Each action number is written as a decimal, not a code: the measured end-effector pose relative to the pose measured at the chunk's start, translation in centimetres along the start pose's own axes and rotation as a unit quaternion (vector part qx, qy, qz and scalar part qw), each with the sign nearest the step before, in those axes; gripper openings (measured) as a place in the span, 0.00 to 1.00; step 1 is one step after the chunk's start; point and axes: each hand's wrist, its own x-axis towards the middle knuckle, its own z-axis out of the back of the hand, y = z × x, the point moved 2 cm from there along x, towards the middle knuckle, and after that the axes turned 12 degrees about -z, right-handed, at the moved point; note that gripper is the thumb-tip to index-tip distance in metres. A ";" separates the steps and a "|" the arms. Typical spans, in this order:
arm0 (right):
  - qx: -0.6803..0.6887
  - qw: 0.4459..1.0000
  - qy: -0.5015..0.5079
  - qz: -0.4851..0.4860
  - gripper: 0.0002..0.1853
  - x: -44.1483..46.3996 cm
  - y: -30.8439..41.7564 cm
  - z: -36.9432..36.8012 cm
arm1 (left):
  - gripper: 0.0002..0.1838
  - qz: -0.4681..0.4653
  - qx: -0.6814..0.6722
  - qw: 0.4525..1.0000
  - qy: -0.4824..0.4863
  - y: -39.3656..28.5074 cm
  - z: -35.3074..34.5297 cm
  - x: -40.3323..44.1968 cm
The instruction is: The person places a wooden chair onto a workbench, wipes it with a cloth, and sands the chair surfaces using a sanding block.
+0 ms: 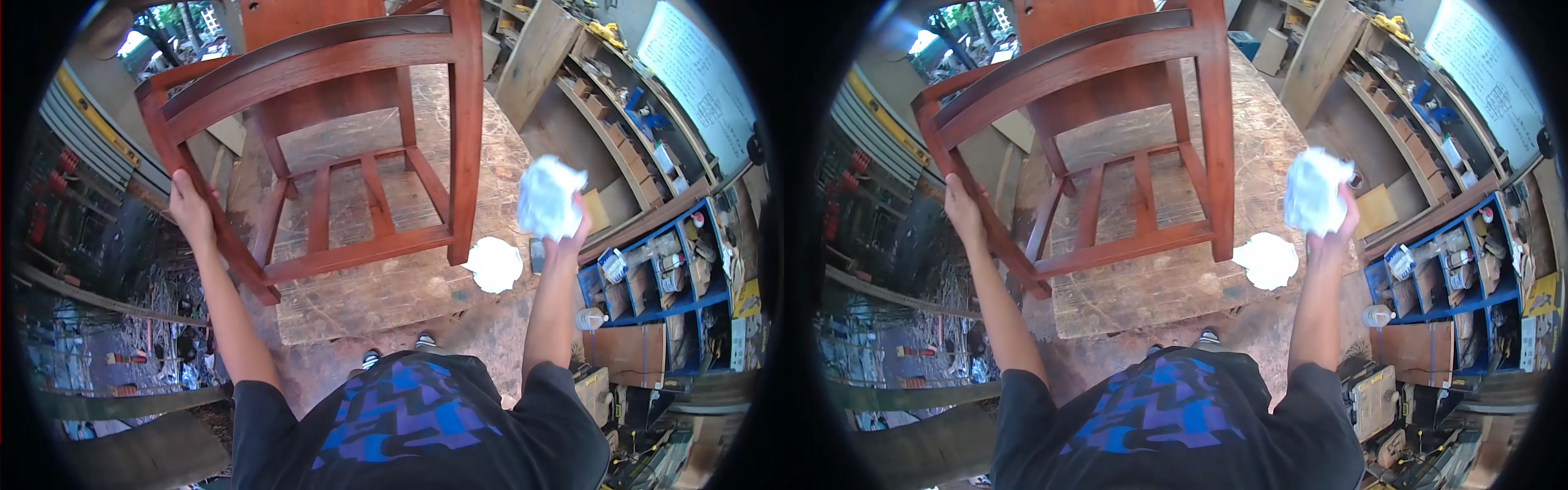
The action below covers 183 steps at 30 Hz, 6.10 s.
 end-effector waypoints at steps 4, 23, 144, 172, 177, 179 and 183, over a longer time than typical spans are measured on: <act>-0.364 0.893 0.037 0.262 0.20 1.7 3.3 -18.6 | 0.29 0.006 -0.007 1.000 0.020 -1.3 -0.4 0.1; -0.574 0.794 -0.198 0.041 0.07 -14.6 -12.9 12.7 | 0.30 0.025 -0.040 0.998 0.035 -0.5 -1.4 2.3; -0.219 0.930 0.264 0.131 0.31 6.0 9.6 -15.8 | 0.33 0.006 0.439 0.893 -0.101 -3.2 -3.9 0.9; -0.908 0.380 0.172 0.023 0.44 -1.7 -6.1 22.8 | 0.38 0.000 0.429 0.901 -0.073 -3.1 -4.3 2.2; -0.815 0.575 0.051 -0.044 0.30 -1.2 -4.6 22.6 | 0.36 0.005 0.439 0.895 -0.076 -2.5 -3.9 2.4; -0.712 0.700 -0.040 -0.033 0.27 1.3 -5.8 27.7 | 0.36 0.007 0.440 0.895 -0.077 -2.4 -3.9 2.4; -0.549 0.818 -0.150 -0.090 0.24 2.4 -5.0 29.0 | 0.36 0.002 0.439 0.895 -0.076 -2.4 -3.8 2.3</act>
